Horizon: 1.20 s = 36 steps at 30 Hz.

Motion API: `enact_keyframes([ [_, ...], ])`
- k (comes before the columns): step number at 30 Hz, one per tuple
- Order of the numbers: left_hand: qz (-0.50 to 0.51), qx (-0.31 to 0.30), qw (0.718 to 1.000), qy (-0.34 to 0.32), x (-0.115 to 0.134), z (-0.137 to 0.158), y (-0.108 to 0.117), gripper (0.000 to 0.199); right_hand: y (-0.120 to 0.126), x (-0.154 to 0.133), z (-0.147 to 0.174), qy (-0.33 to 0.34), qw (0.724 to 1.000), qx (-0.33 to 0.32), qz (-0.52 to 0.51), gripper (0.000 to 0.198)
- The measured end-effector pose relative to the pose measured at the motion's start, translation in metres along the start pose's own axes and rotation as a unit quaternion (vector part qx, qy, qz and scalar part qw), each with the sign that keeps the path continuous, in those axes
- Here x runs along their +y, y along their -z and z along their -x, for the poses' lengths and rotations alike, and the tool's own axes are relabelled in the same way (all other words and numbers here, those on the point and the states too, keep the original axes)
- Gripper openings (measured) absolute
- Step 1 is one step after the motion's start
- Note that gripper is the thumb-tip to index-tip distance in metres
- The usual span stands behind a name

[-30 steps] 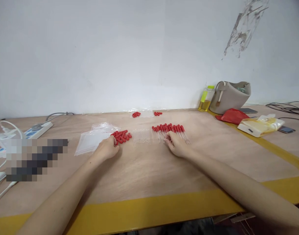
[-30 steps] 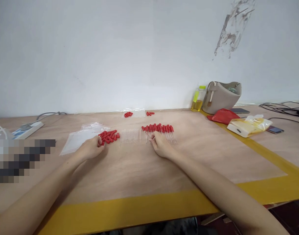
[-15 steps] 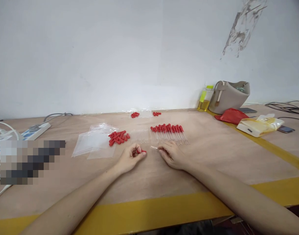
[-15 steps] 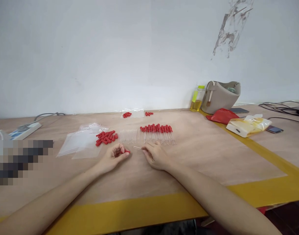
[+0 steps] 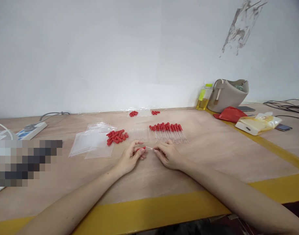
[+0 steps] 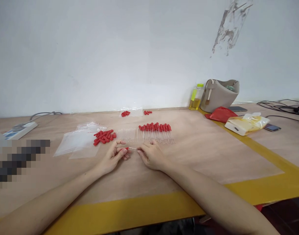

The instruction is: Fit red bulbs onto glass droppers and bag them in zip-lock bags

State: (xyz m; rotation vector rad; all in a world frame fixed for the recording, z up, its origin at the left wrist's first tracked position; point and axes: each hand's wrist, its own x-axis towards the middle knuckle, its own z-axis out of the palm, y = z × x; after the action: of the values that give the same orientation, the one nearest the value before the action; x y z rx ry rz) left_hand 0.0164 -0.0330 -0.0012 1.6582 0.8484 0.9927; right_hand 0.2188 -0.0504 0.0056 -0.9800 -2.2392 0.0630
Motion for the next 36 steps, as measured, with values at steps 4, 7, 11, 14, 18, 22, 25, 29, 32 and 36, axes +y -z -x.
enact_keyframes([
  [4, -0.092, -0.029, 0.995, -0.011, 0.001, -0.001, 0.000, 0.029, -0.002, 0.001, 0.000, -0.004, 1.000, -0.009, -0.017, 0.018],
  [7, -0.140, -0.030, 0.989, -0.023, 0.002, 0.000, 0.001, 0.029, -0.002, 0.004, 0.000, -0.004, 0.999, -0.028, -0.032, 0.018],
  [11, -0.190, -0.043, 0.980, -0.033, 0.005, 0.004, 0.000, 0.028, 0.000, 0.010, -0.002, 0.016, 0.999, -0.049, -0.007, 0.021],
  [14, -0.218, -0.062, 0.973, -0.034, 0.008, 0.006, -0.001, 0.027, 0.003, 0.012, -0.003, 0.044, 0.996, -0.057, 0.047, 0.022],
  [18, -0.257, -0.069, 0.963, -0.037, 0.009, 0.008, -0.003, 0.029, 0.005, 0.008, -0.002, 0.062, 0.992, -0.048, 0.098, 0.022],
  [22, -0.288, -0.076, 0.953, -0.049, 0.012, 0.010, -0.004, 0.030, 0.004, -0.001, 0.000, 0.045, 0.992, -0.063, 0.095, 0.022],
  [25, -0.301, -0.085, 0.948, -0.057, 0.012, 0.011, -0.005, 0.028, 0.002, -0.003, 0.001, 0.035, 0.993, -0.078, 0.079, 0.023],
  [29, -0.305, -0.070, 0.948, -0.062, 0.012, 0.009, -0.004, 0.028, -0.001, -0.002, 0.000, 0.026, 0.994, -0.085, 0.057, 0.023],
  [32, -0.297, -0.064, 0.950, -0.071, 0.013, 0.005, 0.000, 0.025, 0.001, -0.004, -0.003, 0.030, 0.992, -0.088, 0.080, 0.024],
  [36, -0.295, -0.066, 0.950, -0.077, 0.013, 0.004, 0.009, 0.027, 0.011, -0.003, -0.006, 0.033, 0.991, -0.086, 0.101, 0.021],
])
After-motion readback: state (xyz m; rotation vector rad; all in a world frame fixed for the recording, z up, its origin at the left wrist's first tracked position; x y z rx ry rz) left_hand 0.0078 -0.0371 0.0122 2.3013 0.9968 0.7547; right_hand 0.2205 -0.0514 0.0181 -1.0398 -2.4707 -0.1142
